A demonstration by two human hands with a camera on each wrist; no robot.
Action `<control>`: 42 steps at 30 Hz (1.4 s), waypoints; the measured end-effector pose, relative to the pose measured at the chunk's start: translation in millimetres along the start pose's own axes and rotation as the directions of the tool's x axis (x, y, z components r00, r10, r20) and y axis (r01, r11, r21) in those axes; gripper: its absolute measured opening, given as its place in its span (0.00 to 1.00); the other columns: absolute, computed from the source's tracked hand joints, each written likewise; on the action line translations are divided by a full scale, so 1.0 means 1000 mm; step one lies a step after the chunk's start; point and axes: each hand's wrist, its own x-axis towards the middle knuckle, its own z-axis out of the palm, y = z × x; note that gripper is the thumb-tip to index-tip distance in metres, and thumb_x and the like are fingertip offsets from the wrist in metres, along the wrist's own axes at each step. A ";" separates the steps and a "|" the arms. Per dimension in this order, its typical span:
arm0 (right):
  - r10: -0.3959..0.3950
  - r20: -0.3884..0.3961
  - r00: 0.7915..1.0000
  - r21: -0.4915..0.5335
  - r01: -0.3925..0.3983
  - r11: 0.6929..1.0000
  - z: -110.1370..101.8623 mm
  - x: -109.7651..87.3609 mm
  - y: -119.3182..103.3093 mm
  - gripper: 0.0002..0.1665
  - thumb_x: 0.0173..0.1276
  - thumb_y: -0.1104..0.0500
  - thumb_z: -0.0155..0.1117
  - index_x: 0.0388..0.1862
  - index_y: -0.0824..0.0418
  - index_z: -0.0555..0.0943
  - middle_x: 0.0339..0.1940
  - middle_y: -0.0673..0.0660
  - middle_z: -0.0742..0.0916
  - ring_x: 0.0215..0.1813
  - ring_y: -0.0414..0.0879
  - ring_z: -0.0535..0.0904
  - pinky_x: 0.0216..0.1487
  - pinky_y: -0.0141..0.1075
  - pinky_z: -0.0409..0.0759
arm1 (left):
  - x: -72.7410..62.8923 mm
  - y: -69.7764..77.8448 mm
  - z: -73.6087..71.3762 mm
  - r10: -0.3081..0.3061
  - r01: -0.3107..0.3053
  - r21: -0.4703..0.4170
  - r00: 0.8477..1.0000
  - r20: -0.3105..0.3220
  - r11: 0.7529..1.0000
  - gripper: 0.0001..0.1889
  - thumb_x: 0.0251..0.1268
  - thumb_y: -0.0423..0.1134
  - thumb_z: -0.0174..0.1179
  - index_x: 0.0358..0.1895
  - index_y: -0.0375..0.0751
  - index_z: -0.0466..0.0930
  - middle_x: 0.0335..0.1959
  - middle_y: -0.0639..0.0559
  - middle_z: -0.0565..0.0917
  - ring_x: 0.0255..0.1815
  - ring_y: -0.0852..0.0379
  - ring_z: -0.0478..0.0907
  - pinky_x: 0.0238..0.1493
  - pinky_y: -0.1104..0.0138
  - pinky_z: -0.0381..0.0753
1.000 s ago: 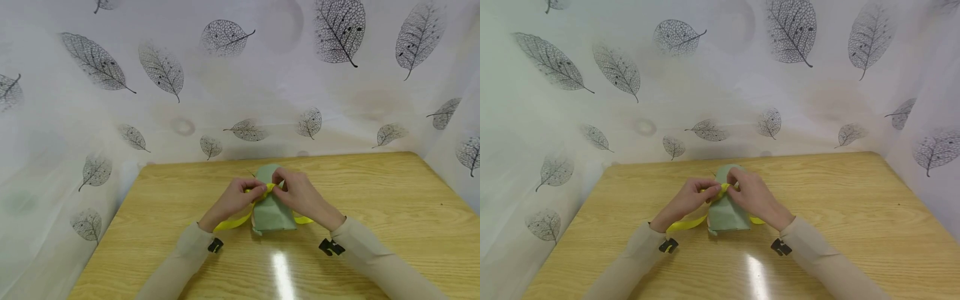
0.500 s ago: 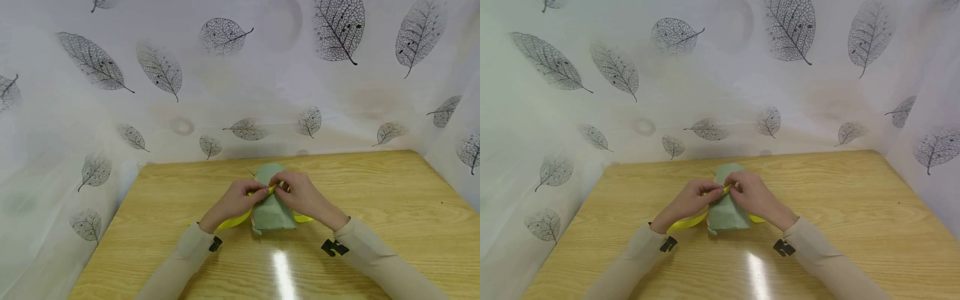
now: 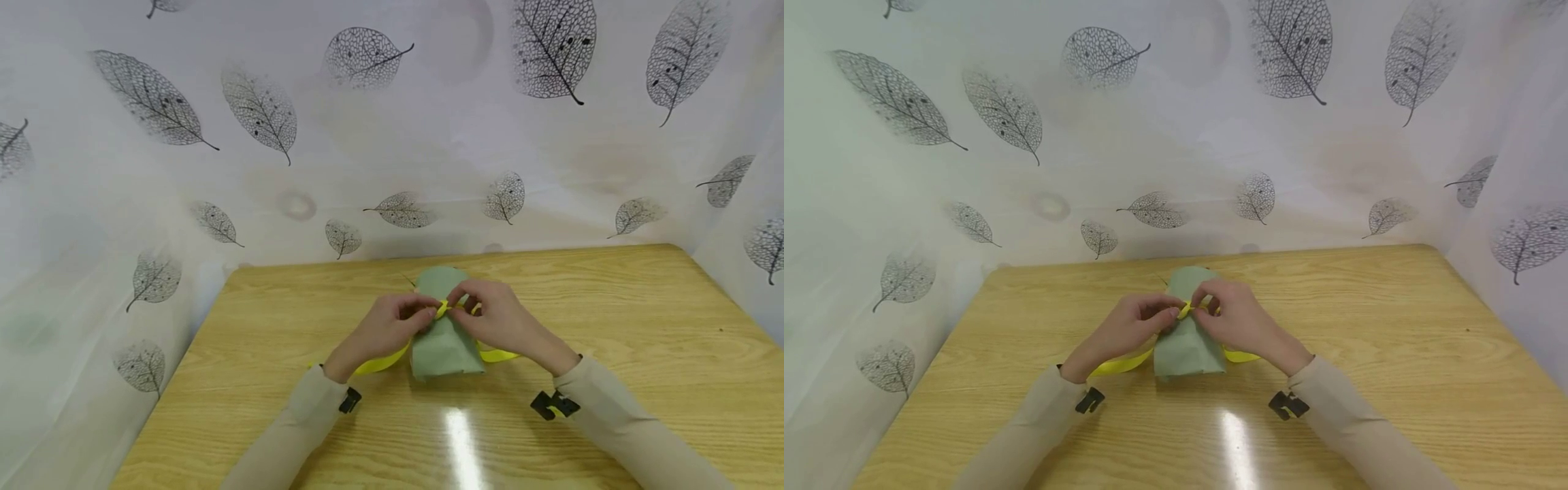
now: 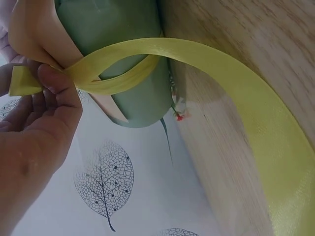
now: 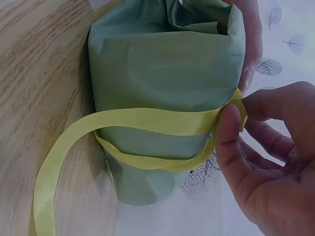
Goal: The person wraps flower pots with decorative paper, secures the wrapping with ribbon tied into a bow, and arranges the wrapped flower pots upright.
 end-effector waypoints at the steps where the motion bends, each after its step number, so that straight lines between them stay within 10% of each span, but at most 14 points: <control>1: 0.003 0.004 1.000 0.011 -0.003 1.000 0.000 0.000 0.001 0.05 0.68 0.67 0.68 0.40 0.58 0.85 0.38 0.54 0.90 0.34 0.38 0.83 0.31 0.31 0.81 | 0.000 0.000 0.000 -0.005 0.005 -0.010 1.000 -0.006 1.000 0.14 0.79 0.43 0.55 0.57 0.45 0.85 0.41 0.52 0.89 0.39 0.61 0.83 0.41 0.68 0.84; 9: 0.014 0.024 1.000 0.077 -0.016 0.997 -0.001 -0.001 0.004 0.06 0.68 0.67 0.68 0.41 0.58 0.85 0.41 0.54 0.90 0.36 0.39 0.84 0.32 0.32 0.83 | 0.003 -0.002 0.002 -0.074 0.065 -0.140 0.996 -0.059 0.988 0.11 0.77 0.42 0.58 0.54 0.42 0.79 0.34 0.47 0.88 0.35 0.54 0.86 0.41 0.60 0.87; 26: -0.046 -0.013 0.999 0.071 0.047 0.996 0.004 -0.003 0.004 0.07 0.66 0.67 0.71 0.38 0.56 0.85 0.38 0.51 0.89 0.35 0.37 0.81 0.33 0.33 0.82 | 0.012 -0.006 0.004 -0.065 0.060 -0.065 0.994 -0.087 0.996 0.06 0.73 0.41 0.64 0.45 0.45 0.86 0.27 0.51 0.88 0.27 0.56 0.85 0.35 0.59 0.88; 36: 0.005 0.018 1.000 0.090 -0.007 0.996 0.001 -0.003 0.002 0.06 0.67 0.66 0.69 0.35 0.55 0.84 0.38 0.50 0.89 0.36 0.37 0.82 0.34 0.32 0.81 | 0.015 -0.005 0.004 -0.164 0.129 -0.330 0.983 -0.080 0.935 0.07 0.75 0.38 0.60 0.46 0.39 0.82 0.24 0.48 0.85 0.27 0.57 0.82 0.32 0.68 0.83; 42: 0.095 0.076 0.993 0.103 -0.103 0.989 -0.002 0.002 0.000 0.04 0.75 0.57 0.64 0.40 0.55 0.84 0.34 0.49 0.89 0.34 0.40 0.83 0.31 0.34 0.82 | 0.015 -0.004 0.003 -0.161 0.131 -0.340 0.985 -0.062 0.931 0.07 0.76 0.40 0.59 0.47 0.40 0.81 0.24 0.49 0.85 0.26 0.58 0.81 0.32 0.68 0.82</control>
